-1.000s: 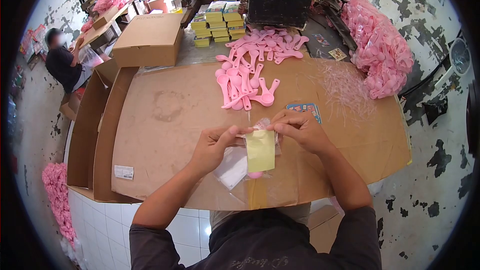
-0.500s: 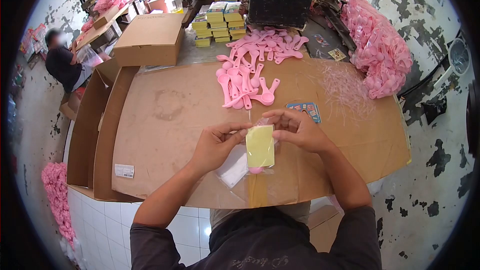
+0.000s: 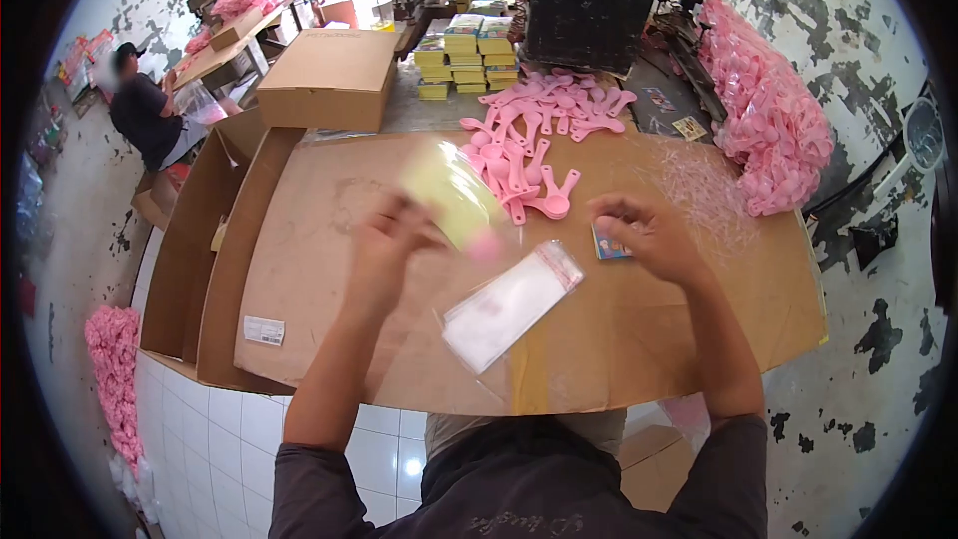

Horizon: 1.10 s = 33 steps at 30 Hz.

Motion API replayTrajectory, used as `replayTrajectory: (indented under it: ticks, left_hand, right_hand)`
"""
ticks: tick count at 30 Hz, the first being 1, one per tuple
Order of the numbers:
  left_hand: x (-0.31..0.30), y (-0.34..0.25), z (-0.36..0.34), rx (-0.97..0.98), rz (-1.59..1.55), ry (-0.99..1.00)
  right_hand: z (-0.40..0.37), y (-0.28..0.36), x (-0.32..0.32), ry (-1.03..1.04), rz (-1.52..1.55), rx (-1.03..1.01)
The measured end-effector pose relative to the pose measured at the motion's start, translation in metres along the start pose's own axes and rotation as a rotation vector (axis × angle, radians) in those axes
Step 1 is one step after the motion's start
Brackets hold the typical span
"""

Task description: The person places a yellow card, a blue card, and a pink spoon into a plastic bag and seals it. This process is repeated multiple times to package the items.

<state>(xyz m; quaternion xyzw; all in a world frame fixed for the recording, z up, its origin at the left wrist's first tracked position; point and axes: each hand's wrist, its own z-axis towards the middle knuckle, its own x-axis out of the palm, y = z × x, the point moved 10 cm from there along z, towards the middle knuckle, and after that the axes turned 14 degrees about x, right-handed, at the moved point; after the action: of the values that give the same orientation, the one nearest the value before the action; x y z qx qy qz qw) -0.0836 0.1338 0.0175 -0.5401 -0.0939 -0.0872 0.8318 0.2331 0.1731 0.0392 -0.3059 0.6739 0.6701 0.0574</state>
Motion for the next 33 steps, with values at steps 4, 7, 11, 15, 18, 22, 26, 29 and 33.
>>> replayTrajectory:
  ticks: [4, 7, 11, 15, 18, 22, 26, 29, 33]
  left_hand:
    - [-0.075, -0.078, 0.010, 0.474, -0.168, -0.562]
    - [-0.074, -0.054, 0.015, 0.413, -0.087, -0.453]
    - [0.006, 0.013, 0.006, 0.142, 0.608, 0.088]
    - [0.074, 0.028, -0.021, 0.258, 0.998, 0.425]
    - [0.086, 0.036, -0.026, 0.279, 1.006, 0.495]
    - [0.081, 0.050, -0.024, 0.117, 0.870, 0.476]
    - [0.080, 0.051, -0.025, 0.099, 0.805, 0.440]
    - [0.080, 0.047, -0.024, 0.074, 0.778, 0.420]
    - [0.079, 0.054, -0.025, 0.060, 0.320, 0.334]
  right_hand:
    - [-0.001, -0.017, -0.046, -0.234, -0.308, -0.094]
    - [-0.006, -0.034, -0.049, -0.316, -0.475, -0.194]
    - [-0.006, -0.055, -0.038, -0.258, -0.494, -0.137]
    - [-0.005, -0.057, -0.039, -0.279, -0.410, -0.109]
    - [-0.005, -0.061, -0.045, -0.299, -0.298, -0.087]
    - [-0.005, -0.078, -0.053, -0.339, -0.164, -0.008]
    - [-0.009, -0.065, -0.058, -0.401, -0.168, -0.148]
    - [-0.011, -0.063, -0.057, -0.394, -0.093, -0.113]
    - [-0.015, -0.052, -0.021, -0.283, 0.169, -0.065]
